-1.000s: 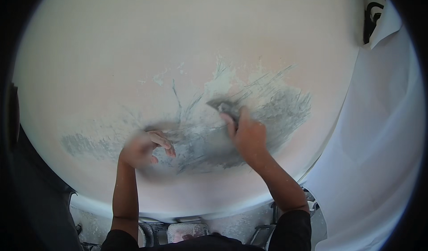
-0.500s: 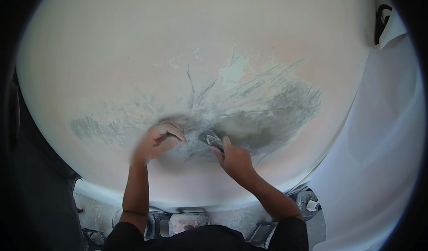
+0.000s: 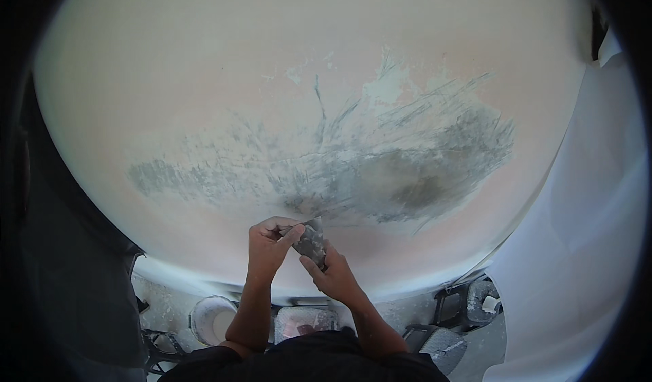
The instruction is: The recorder is using a putty knife to scrape and patch a wall.
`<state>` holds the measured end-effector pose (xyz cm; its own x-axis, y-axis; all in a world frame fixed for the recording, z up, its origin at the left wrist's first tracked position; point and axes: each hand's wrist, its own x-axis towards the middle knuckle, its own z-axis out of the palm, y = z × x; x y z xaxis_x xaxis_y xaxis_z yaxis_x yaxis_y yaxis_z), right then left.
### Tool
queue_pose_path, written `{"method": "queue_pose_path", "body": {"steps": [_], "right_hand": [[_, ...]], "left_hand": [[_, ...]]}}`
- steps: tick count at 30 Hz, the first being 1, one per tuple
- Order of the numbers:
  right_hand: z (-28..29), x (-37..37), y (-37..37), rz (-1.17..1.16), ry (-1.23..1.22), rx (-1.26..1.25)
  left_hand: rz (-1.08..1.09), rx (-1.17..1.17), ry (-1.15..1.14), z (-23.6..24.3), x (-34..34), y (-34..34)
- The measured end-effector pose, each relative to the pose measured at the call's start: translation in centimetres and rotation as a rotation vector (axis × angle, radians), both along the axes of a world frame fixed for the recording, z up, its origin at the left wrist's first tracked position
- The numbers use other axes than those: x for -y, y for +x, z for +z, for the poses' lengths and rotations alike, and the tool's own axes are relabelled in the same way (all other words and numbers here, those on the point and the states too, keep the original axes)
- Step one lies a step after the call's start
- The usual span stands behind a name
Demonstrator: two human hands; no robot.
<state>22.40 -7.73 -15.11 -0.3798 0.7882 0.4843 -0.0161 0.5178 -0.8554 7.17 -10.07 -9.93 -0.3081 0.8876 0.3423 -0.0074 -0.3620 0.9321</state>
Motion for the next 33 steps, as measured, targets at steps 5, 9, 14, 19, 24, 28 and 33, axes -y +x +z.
{"method": "queue_pose_path", "body": {"steps": [5,9,14,19,24,28,33], "right_hand": [[-1.5,2.6,-0.3,0.347,-0.575,-0.169],[-3.6,2.8,-2.3,0.320,-0.686,-0.319],[-4.8,1.1,-5.2,0.098,-0.494,-0.141],[-4.1,-0.8,-10.1,-0.181,-0.107,-0.066],[-4.2,-1.0,-12.0,-0.314,-0.015,-0.073],[-3.0,-0.1,-11.6,-0.327,-0.097,-0.025],[-3.5,-0.8,-12.7,-0.363,-0.097,-0.001]], "left_hand": [[0.037,0.002,-0.002,-0.2,0.0,-1.8],[-0.083,0.270,-0.212,-3.8,1.0,0.2],[-0.246,0.273,-0.286,-5.4,0.9,0.4],[-0.091,0.312,-0.178,-5.9,-2.0,-2.7],[-0.023,0.157,-0.142,-5.7,-2.6,-4.1],[-0.100,0.226,-0.147,-4.6,-2.1,-3.8],[-0.107,0.188,-0.166,-4.7,-2.7,-5.0]]}}
